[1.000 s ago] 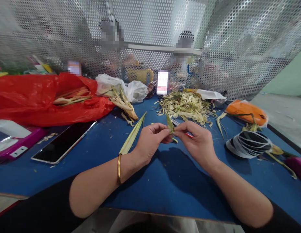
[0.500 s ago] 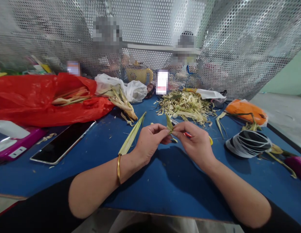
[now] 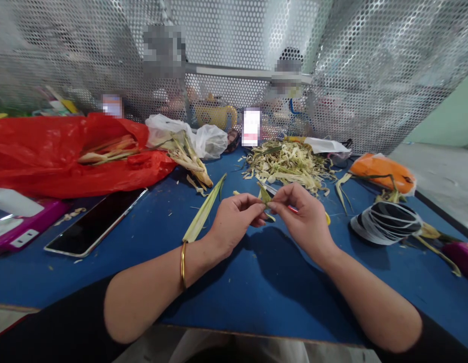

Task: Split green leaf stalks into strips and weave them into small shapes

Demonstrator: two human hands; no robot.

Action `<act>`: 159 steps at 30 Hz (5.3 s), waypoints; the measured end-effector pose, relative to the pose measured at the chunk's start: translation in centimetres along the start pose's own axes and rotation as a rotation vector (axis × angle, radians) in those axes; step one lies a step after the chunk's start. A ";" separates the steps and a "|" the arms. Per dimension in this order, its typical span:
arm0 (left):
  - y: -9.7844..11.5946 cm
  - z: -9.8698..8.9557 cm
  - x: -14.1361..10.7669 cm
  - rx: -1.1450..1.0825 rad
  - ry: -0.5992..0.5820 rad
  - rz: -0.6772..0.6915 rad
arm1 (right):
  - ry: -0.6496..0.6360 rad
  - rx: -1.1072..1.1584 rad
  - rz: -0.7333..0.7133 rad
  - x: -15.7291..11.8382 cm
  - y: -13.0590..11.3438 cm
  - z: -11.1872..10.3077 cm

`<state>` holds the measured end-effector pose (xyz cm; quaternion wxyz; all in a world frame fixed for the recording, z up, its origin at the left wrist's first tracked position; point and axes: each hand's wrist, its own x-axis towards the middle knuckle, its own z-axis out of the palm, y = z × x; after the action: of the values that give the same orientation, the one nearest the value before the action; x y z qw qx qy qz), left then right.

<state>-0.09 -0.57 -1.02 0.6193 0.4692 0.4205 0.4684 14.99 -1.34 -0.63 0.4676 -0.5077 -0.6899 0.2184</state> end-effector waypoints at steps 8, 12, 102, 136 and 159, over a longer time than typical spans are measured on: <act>0.5 -0.1 0.1 0.121 0.089 0.062 | -0.140 0.256 0.183 0.5 0.3 -0.1; 0.6 -0.2 0.1 0.203 0.079 0.108 | -0.269 0.267 0.240 0.6 0.3 -0.1; 3.4 -1.2 3.9 -0.220 0.170 0.009 | -0.285 -0.040 0.169 0.5 0.6 -2.8; 4.2 -1.5 3.5 -0.115 0.067 0.128 | -0.256 -0.155 0.113 0.7 0.7 -3.5; 6.0 -3.8 4.1 0.142 -0.126 0.076 | -0.346 -0.024 0.066 0.6 -0.1 -3.9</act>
<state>-4.03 4.90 3.72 0.5916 0.5561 0.3948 0.4300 18.27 -1.51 1.45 0.3282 -0.4904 -0.7457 0.3095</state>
